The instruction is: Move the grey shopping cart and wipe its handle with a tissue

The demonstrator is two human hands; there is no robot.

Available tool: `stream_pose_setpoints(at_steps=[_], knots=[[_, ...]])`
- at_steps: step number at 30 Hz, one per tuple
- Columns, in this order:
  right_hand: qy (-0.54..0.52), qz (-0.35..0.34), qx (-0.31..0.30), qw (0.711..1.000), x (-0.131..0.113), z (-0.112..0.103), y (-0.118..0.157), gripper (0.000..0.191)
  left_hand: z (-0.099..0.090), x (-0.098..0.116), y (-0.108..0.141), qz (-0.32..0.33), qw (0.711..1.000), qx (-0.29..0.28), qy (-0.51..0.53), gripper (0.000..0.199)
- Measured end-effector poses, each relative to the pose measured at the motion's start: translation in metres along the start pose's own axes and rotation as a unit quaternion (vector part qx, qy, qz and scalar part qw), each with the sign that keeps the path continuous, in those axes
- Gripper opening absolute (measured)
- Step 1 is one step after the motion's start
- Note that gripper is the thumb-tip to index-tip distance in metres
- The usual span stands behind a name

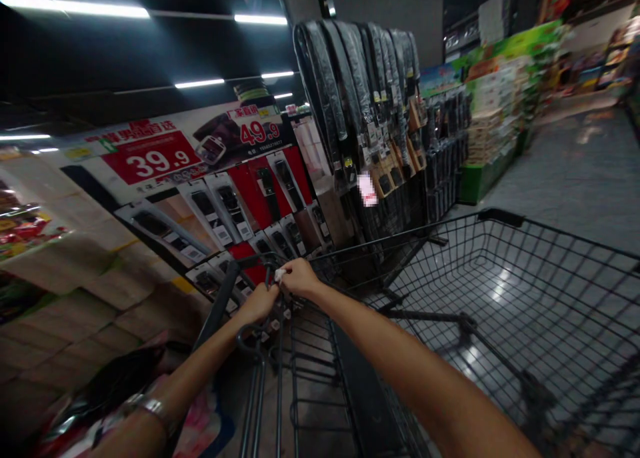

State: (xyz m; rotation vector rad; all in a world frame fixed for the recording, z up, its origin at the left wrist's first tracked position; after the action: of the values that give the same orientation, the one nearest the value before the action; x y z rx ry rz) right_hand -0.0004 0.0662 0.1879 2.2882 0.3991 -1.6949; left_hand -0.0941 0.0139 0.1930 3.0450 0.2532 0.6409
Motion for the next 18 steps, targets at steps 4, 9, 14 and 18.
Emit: stream_pose_setpoints(at_steps=[4,9,14,18], knots=[[0.179,-0.141,0.018,0.973,-0.031,0.011,0.004,0.026,0.0,-0.001,-0.001,0.004,1.0,0.005,0.0,0.03],[0.304,-0.14,0.021,0.942,-0.005,0.017,0.0,0.027,-0.002,-0.001,0.003,0.006,1.0,0.009,-0.001,0.028],[0.294,-0.101,0.024,0.95,0.047,0.015,0.002,0.023,-0.003,0.001,0.006,0.003,1.0,0.004,-0.002,0.032],[0.278,-0.055,0.032,0.959,0.09,0.013,0.007,0.025,-0.002,0.001,0.007,-0.005,1.0,-0.003,-0.005,0.035]])
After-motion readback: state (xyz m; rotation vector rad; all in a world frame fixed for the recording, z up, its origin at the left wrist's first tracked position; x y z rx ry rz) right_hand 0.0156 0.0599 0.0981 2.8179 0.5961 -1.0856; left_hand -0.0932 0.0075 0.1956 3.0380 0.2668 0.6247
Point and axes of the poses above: each hand's wrist, its own y-axis away from the middle knuckle, its own z-axis out of the palm, x = y × z, the point moved 8 cm from there along -y, towards the middle knuckle, and after that the axes turned 15 degrees about z, right-handed, at the moved point
